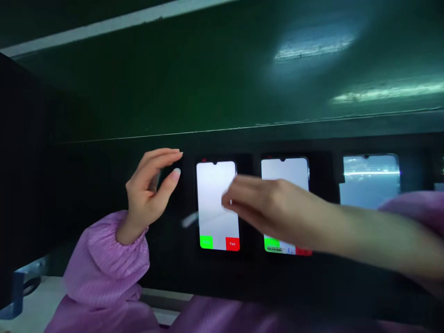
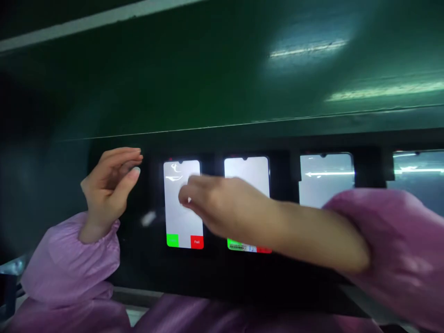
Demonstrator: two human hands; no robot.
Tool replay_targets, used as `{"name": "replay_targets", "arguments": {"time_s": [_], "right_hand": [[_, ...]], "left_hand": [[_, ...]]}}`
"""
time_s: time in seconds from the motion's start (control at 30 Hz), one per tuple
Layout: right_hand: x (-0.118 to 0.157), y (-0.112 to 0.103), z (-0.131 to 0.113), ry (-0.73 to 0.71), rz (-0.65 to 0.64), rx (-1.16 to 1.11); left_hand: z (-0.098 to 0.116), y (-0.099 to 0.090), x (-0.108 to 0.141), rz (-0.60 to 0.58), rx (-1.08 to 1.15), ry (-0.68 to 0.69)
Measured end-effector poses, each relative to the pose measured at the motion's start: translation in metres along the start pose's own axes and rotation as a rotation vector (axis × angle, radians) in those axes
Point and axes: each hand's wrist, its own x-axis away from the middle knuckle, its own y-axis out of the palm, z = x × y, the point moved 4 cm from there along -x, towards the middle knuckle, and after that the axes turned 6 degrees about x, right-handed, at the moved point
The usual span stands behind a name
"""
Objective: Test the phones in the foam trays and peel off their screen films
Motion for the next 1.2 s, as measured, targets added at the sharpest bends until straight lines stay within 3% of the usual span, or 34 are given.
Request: {"name": "replay_targets", "arguments": {"time_s": [0.1,0.2,0.33,0.73,0.9,1.0,1.1,1.2], "right_hand": [[-0.019,-0.018,0.029,0.280,0.133,-0.368],[-0.027,-0.035,0.039,0.385,0.233,-0.507],[-0.026,-0.045,0.035,0.418,0.270,-0.508],[-0.015,-0.039,0.029,0.431,0.294,-0.522],[-0.014,-0.036,0.021,0.364,0.295,-0.433],[-0.006,-0.034,0.010,0.241,0.271,-0.285],[0.019,-0.039,-0.002,0.160,0.241,-0.029],[0.061,-0.052,-0.009,0.176,0.280,0.253]], "left_hand": [[-0.019,0.002,0.008,0.085,0.159,-0.092],[-0.028,0.002,0.010,0.101,0.214,-0.134],[-0.027,0.002,0.008,0.090,0.184,-0.098],[-0.027,0.003,0.004,0.041,0.174,-0.050],[-0.008,0.013,0.005,-0.009,0.144,0.153],[0.007,0.027,0.013,0.022,0.055,0.165],[0.014,0.039,0.020,0.015,0.053,0.138],[0.014,0.041,0.022,0.053,0.055,0.117]]}}
